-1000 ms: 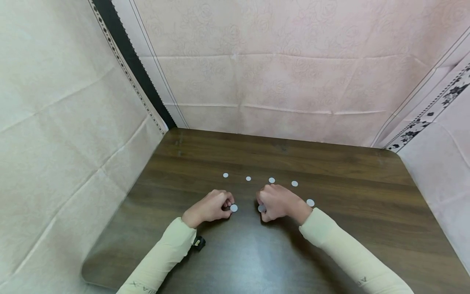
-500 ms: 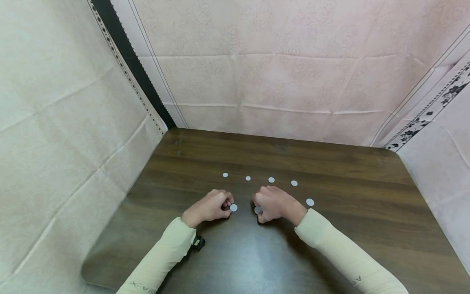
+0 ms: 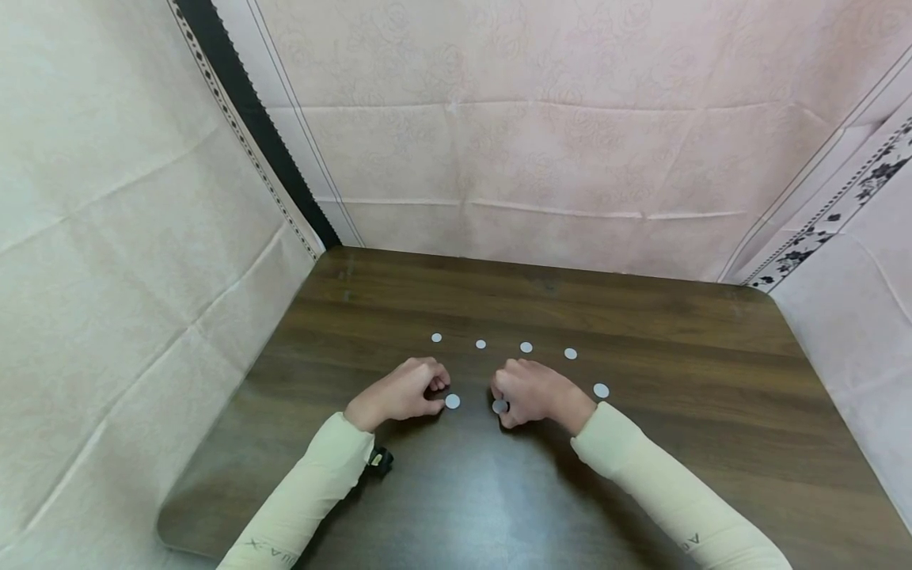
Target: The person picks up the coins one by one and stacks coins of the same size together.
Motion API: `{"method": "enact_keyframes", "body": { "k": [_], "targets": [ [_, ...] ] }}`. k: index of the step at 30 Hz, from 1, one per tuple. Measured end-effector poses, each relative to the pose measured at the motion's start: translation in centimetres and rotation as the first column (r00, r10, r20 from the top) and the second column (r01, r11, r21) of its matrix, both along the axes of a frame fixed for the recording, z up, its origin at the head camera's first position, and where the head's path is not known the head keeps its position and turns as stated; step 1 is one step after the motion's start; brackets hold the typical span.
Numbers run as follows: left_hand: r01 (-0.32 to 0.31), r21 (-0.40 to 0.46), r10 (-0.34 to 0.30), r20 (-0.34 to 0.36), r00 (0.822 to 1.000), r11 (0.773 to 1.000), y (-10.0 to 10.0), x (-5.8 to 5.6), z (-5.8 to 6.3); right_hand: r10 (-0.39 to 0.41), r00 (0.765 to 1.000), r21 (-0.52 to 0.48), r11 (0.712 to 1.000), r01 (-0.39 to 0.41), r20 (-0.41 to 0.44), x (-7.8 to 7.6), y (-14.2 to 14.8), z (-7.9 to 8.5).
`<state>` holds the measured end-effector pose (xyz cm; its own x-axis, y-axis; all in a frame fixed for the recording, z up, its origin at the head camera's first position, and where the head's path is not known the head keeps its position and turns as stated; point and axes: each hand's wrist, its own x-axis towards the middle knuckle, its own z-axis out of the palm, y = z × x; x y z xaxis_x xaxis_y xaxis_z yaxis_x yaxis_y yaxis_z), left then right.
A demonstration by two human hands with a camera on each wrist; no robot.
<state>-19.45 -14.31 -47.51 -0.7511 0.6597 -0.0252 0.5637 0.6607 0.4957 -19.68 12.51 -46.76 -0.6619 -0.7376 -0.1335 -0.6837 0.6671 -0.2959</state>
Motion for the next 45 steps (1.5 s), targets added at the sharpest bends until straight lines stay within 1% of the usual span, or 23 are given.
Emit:
{"method": "enact_keyframes", "body": {
  "k": [3,6,8,15,18,24,28,34,37,43,45],
  "targets": [
    [0.015,0.004,-0.015,-0.004,1.0,1.0,0.7,0.0,0.5,-0.013,1.0,-0.003,1.0,0.013,0.018,-0.1,0.1,0.0],
    [0.031,-0.005,-0.031,-0.002,1.0,1.0,1.5,0.0,0.7,-0.019,0.999,-0.01,1.0,0.02,0.03,-0.1,0.3,0.0],
    [0.046,-0.016,-0.046,-0.006,0.999,0.999,2.1,-0.1,0.6,-0.018,0.999,-0.018,1.0,0.019,0.037,-0.2,0.3,-0.1],
    [0.128,-0.043,-0.131,-0.069,0.989,0.991,4.5,-0.2,-0.2,-0.042,0.997,-0.033,0.998,0.044,0.065,-0.1,0.4,-0.3],
    [0.144,-0.056,-0.148,-0.073,0.986,0.988,5.4,0.0,-0.3,-0.051,0.996,-0.041,0.998,0.054,0.074,0.0,0.5,-0.4],
    [0.151,-0.051,-0.154,-0.062,0.986,0.987,6.6,0.3,-0.6,-0.047,0.998,-0.073,0.996,0.051,0.047,0.2,0.6,-0.6],
    [0.151,-0.044,-0.154,-0.067,0.986,0.988,7.1,0.1,-1.0,-0.061,0.998,-0.088,0.994,0.063,0.027,0.3,0.8,-0.6],
    [0.13,-0.034,-0.132,-0.061,0.989,0.991,7.5,-0.2,-1.3,-0.066,0.997,-0.105,0.992,0.069,0.032,0.4,1.0,-0.5],
    [0.13,-0.021,-0.131,-0.066,0.989,0.991,7.7,-0.2,-1.4,-0.068,0.996,-0.118,0.99,0.074,0.05,0.4,1.1,-0.5],
    [0.137,-0.001,-0.137,-0.07,0.988,0.991,7.9,-0.3,-1.6,-0.079,0.99,-0.159,0.983,0.097,0.116,0.4,1.3,-0.5],
    [0.137,0.003,-0.137,-0.067,0.988,0.991,7.9,-0.4,-1.7,-0.087,0.989,-0.166,0.98,0.107,0.124,0.4,1.4,-0.5]
  ]
}}
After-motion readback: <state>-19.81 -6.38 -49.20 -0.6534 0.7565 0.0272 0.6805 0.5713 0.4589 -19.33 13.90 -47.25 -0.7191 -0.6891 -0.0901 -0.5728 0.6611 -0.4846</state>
